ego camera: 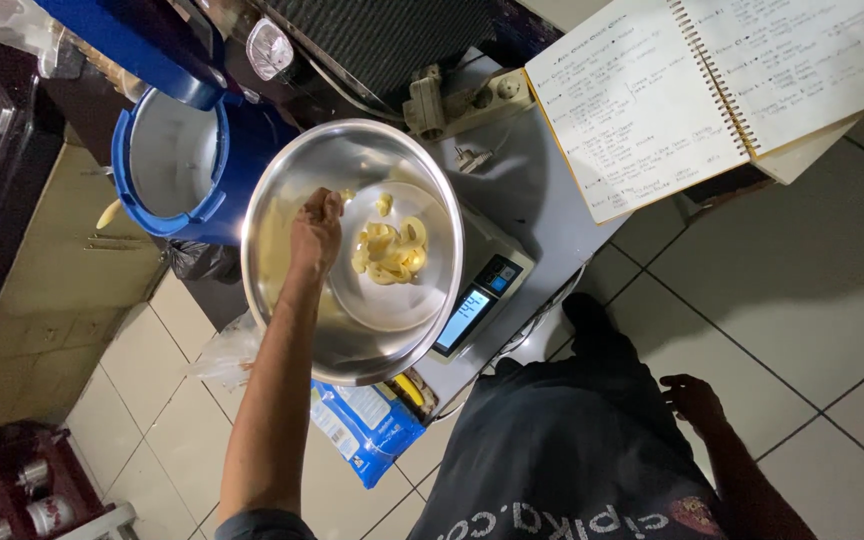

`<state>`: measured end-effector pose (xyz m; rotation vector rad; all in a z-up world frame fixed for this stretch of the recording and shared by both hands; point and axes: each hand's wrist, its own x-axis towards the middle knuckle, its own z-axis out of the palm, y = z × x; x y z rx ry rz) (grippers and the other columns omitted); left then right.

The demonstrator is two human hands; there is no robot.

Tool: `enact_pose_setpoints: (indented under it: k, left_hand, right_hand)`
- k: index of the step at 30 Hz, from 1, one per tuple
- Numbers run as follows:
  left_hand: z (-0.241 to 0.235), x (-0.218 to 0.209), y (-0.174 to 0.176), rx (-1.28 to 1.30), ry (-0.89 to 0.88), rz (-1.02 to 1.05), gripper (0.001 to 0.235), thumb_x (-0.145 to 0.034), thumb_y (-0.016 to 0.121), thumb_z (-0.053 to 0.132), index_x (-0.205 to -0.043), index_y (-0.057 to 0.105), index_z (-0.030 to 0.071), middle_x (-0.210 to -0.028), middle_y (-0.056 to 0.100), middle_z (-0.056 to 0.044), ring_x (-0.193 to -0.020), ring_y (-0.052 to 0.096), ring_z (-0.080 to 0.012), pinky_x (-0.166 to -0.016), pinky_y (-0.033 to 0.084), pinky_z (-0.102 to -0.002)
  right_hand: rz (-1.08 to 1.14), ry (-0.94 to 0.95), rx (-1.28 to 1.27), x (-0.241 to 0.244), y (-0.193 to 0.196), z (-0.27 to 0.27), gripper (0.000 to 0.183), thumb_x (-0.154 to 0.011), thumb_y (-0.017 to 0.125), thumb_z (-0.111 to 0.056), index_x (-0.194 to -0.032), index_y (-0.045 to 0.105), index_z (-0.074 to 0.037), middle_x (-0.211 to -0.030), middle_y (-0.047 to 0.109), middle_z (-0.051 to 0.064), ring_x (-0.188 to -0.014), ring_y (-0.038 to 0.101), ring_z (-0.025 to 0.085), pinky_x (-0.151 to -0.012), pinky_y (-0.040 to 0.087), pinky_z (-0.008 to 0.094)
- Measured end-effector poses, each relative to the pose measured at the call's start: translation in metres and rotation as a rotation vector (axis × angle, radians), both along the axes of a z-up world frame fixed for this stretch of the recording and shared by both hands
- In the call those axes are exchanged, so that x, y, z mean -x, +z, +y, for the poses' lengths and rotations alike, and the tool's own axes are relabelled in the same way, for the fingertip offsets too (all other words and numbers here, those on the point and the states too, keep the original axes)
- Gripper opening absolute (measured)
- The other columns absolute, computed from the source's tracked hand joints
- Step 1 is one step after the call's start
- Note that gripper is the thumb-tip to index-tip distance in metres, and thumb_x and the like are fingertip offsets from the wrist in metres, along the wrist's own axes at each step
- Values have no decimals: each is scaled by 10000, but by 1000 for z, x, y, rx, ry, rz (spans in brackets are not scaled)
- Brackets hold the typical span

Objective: Measure butter into a bowl using a digital scale and prepare a piping bag.

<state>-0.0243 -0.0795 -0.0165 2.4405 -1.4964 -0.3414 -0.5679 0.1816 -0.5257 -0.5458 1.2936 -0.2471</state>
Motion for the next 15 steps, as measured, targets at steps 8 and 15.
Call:
enact_pose_setpoints:
  k: [8, 15]
  left_hand:
    - [7, -5, 0, 7, -89, -119, 258, -1057, 479, 263, -943, 625, 82, -913, 716, -180, -847, 682, -396, -750, 515, -486]
    - [19, -36, -22, 27, -80, -337, 198, -997, 583, 262, -950, 727, 135, -921, 732, -201, -846, 693, -438, -762, 547, -521]
  right_hand:
    - [-90, -50, 37, 5, -27, 5, 289, -964, 586, -76, -1221, 707, -23, -851, 732, 111, -699, 693, 199, -542, 475, 308]
    - [-8, -1, 16, 4, -24, 4, 293, -991, 568, -107, -1233, 717, -36, -884, 751, 127, -729, 703, 222, -573, 507, 333]
